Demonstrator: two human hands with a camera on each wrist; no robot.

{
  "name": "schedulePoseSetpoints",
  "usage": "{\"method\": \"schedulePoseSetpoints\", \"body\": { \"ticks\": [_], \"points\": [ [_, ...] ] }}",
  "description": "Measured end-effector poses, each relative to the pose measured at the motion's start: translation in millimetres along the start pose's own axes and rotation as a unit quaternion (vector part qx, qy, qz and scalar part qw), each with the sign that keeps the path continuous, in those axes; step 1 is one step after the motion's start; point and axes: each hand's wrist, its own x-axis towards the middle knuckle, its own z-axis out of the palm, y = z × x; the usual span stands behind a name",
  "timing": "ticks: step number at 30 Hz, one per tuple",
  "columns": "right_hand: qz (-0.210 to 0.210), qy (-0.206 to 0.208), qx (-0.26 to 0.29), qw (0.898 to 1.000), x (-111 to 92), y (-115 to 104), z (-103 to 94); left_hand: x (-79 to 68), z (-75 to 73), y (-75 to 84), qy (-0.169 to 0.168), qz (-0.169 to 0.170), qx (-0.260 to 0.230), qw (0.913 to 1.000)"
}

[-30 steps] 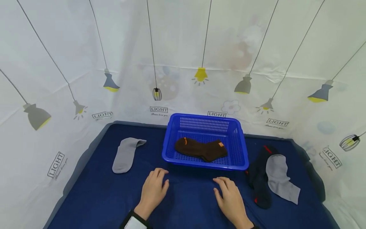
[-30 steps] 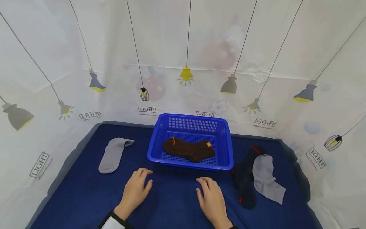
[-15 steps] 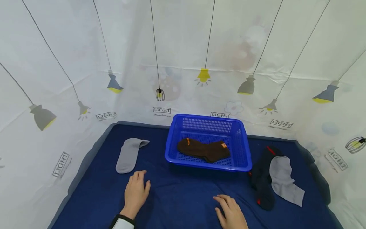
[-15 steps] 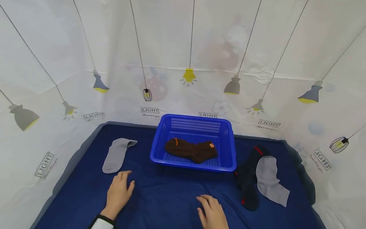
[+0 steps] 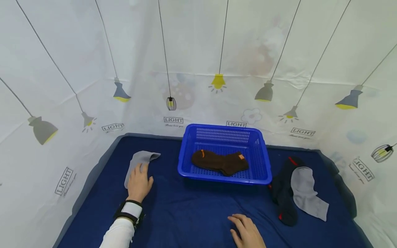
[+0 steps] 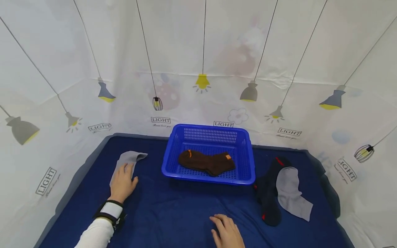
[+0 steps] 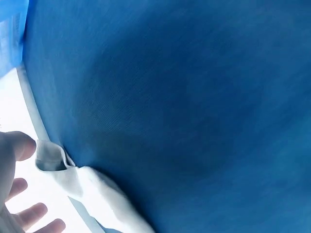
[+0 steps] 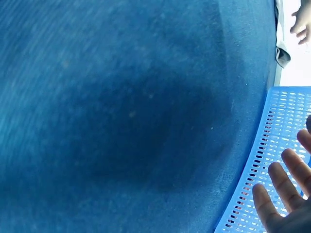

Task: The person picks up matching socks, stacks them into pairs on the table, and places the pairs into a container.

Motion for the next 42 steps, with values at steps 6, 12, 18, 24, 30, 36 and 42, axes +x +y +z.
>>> {"method": "schedulePoseSetpoints", "body": {
  "ticks": [6,12,18,24,30,36,42],
  "points": [
    [0.001,-0.022,-0.02,1.0,0,1,1.9,28.1,-3.1,-1.1,-0.049,-0.005,0.016,0.9987],
    [-0.003,-0.027,-0.015,1.0,-3,5,4.5,46.8,-4.8,-2.9,-0.151,-0.036,0.024,0.9876],
    [0.002,-0.048,-0.003,0.999,-5,6,3.8,59.6,-3.2,-7.2,-0.235,-0.084,0.015,0.9683],
    [0.005,-0.057,-0.002,0.998,-4,6,-0.3,68.4,-3.8,-11.7,-0.29,-0.105,0.0,0.9514],
    [-0.009,-0.059,-0.003,0.998,-9,7,0.1,66.8,-0.2,-23.0,-0.274,-0.09,0.001,0.9576],
    [-0.024,-0.068,0.001,0.997,-12,8,1.8,61.9,6.5,-29.1,-0.243,-0.085,0.018,0.9661],
    [-0.008,-0.101,0.014,0.995,-11,8,1.2,62.2,13.0,-28.0,-0.204,-0.065,0.02,0.9766]
  ]
}}
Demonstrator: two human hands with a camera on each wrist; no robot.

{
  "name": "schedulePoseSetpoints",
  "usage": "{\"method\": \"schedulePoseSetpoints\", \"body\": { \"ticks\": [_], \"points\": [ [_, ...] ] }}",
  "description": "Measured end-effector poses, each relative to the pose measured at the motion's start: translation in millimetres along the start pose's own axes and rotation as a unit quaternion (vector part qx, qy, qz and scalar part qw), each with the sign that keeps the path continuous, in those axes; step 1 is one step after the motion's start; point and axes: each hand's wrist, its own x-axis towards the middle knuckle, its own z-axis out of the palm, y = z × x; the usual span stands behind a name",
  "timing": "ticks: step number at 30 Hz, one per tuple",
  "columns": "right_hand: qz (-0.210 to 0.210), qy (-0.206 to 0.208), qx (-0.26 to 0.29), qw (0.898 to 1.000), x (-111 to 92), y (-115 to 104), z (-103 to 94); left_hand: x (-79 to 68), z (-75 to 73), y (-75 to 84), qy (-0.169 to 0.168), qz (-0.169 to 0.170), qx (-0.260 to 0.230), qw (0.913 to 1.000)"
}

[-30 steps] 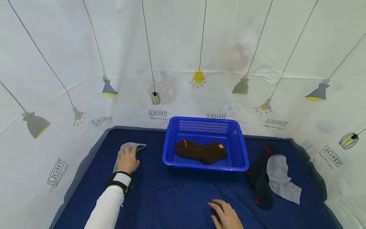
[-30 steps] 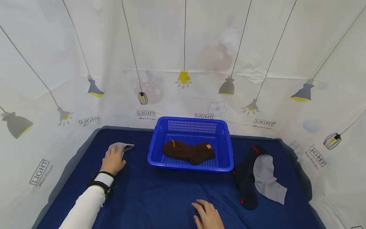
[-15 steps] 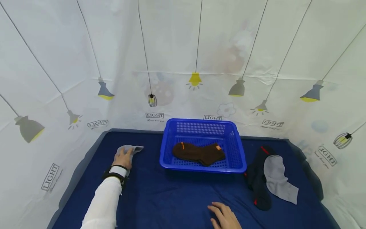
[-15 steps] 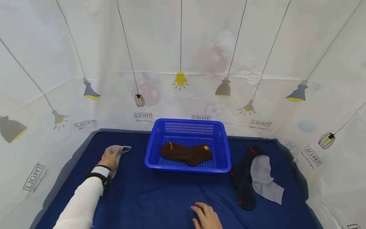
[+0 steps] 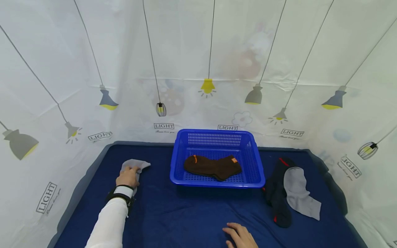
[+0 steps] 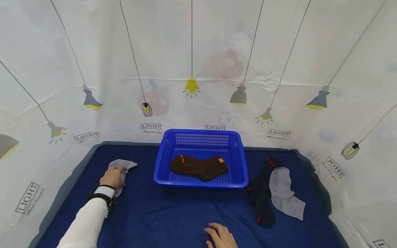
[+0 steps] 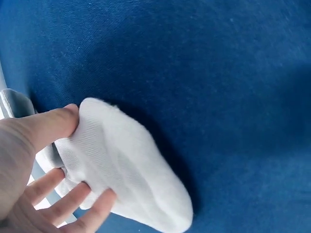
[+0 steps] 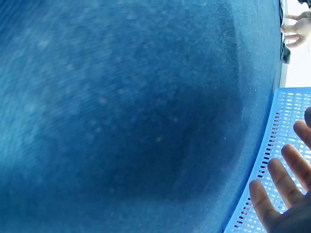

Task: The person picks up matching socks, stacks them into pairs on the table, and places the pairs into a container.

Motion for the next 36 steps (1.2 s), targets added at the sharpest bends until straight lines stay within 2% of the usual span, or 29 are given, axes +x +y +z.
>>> {"method": "schedulePoseSetpoints", "body": {
  "ticks": [5,15,22,27,32,36],
  "points": [
    [0.003,-0.006,0.006,1.0,1,-2,1.2,-0.9,2.3,-1.7,0.045,0.007,0.002,0.999],
    [0.011,-0.027,0.024,0.999,5,-4,-2.9,3.9,8.3,-4.9,0.109,-0.004,0.018,0.9939],
    [0.005,-0.016,0.016,1.0,3,-3,-0.1,6.0,8.4,-4.9,0.111,-0.004,0.013,0.9938],
    [0.003,0.014,0.008,1.0,5,0,1.7,2.5,0.1,-2.2,0.132,0.017,0.012,0.9911],
    [0.011,0.03,-0.001,0.999,8,2,1.5,-6.5,-9.6,1.2,0.134,0.037,0.006,0.9903],
    [0.024,0.019,0.003,1.0,11,1,-0.4,-18.4,-12.8,2.4,0.131,0.043,0.001,0.9904]
  ]
}}
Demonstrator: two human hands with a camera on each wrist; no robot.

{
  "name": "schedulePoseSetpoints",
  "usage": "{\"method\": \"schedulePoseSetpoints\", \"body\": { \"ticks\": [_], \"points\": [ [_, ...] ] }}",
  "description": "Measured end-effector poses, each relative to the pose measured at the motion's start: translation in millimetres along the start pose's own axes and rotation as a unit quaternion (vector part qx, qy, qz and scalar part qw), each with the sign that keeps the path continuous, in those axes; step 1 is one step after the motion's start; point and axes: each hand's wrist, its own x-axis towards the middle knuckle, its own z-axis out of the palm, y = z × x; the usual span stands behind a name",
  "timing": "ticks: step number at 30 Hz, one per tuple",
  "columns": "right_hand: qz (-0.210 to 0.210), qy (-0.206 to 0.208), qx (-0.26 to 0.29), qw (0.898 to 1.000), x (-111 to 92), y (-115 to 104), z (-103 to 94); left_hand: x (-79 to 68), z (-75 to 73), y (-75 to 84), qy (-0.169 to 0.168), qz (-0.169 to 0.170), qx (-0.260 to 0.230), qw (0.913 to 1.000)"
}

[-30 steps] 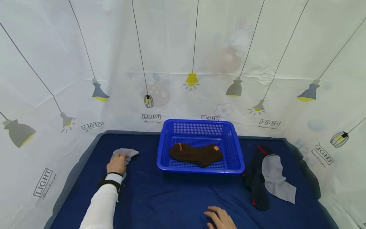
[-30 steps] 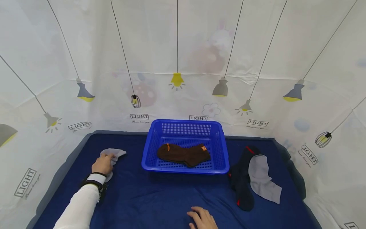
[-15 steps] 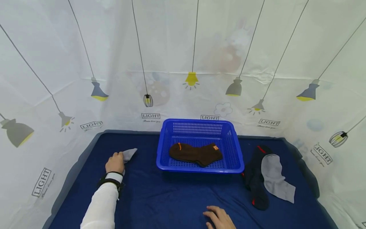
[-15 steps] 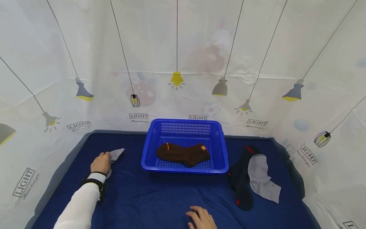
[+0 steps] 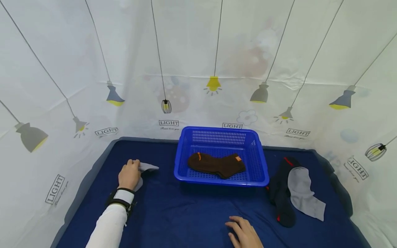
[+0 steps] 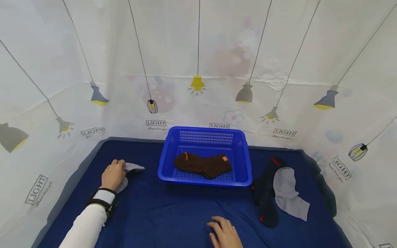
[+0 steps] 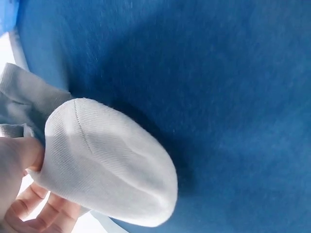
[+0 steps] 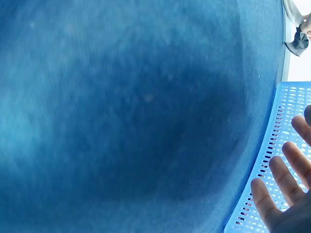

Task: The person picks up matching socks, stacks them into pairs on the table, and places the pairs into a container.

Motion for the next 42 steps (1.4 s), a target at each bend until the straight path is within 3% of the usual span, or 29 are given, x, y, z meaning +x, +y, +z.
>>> {"method": "schedulePoseSetpoints", "body": {
  "ticks": [8,14,20,26,34,42],
  "points": [
    [0.037,-0.025,0.001,0.999,0,1,-5.0,-27.4,-1.3,11.9,0.009,0.018,-0.004,0.9998],
    [0.034,0.008,-0.004,0.999,0,5,-4.8,-54.2,0.7,25.2,0.006,0.029,-0.007,0.9996],
    [0.027,0.036,-0.013,0.999,3,10,-2.7,-77.3,5.6,40.3,0.023,0.058,-0.011,0.998],
    [0.046,0.014,-0.015,0.999,3,9,-4.4,-99.0,7.5,53.9,0.03,0.068,-0.018,0.9971],
    [0.016,0.05,-0.021,0.998,3,13,-2.8,-116.2,11.1,76.4,0.057,0.104,-0.029,0.9925],
    [0.025,0.04,-0.019,0.999,4,15,-2.3,-132.2,20.2,106.8,0.036,0.129,-0.043,0.9901]
  ]
}}
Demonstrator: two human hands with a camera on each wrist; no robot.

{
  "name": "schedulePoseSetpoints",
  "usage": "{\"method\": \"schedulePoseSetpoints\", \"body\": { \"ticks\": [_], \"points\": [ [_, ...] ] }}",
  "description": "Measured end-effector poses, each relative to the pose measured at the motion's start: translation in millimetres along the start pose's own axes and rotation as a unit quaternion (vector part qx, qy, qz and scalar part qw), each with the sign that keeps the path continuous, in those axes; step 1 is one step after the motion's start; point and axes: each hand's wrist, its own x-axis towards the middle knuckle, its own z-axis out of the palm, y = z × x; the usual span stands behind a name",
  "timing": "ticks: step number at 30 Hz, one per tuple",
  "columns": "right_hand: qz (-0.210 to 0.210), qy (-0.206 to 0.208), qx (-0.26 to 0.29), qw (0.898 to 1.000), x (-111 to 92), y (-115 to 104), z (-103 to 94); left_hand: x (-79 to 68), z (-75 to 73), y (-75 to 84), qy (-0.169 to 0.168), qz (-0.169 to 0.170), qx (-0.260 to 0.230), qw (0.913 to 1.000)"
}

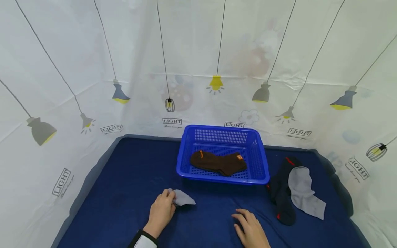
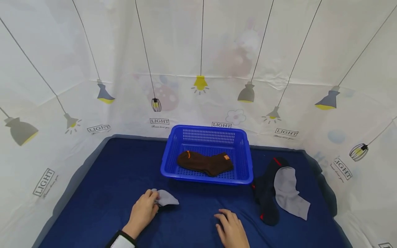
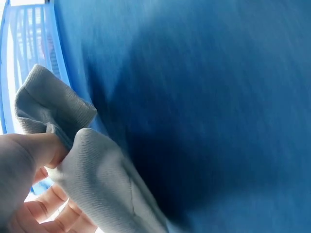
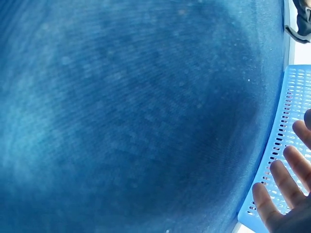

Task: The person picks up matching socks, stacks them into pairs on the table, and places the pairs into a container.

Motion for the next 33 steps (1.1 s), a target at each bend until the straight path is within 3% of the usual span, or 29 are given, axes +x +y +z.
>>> {"method": "schedulePoseSetpoints", "body": {
  "ticks": [4,12,19,23,33],
  "points": [
    [0.014,-0.004,-0.002,1.0,-1,0,-0.1,-0.4,8.9,18.2,-0.008,0.02,-0.006,0.9998],
    [0.002,0.024,0.0,1.0,-3,6,-1.4,3.8,25.6,61.0,-0.041,0.062,-0.018,0.9971],
    [0.007,0.04,-0.006,0.999,-5,8,-4.6,11.5,25.2,95.8,-0.019,0.107,-0.055,0.9925],
    [0.008,0.047,-0.008,0.999,-6,9,-6.5,9.1,27.5,103.9,-0.023,0.126,-0.049,0.9906],
    [0.014,0.032,-0.004,0.999,-10,12,-6.3,-1.7,39.5,104.7,-0.054,0.148,-0.039,0.9867]
  ]
}}
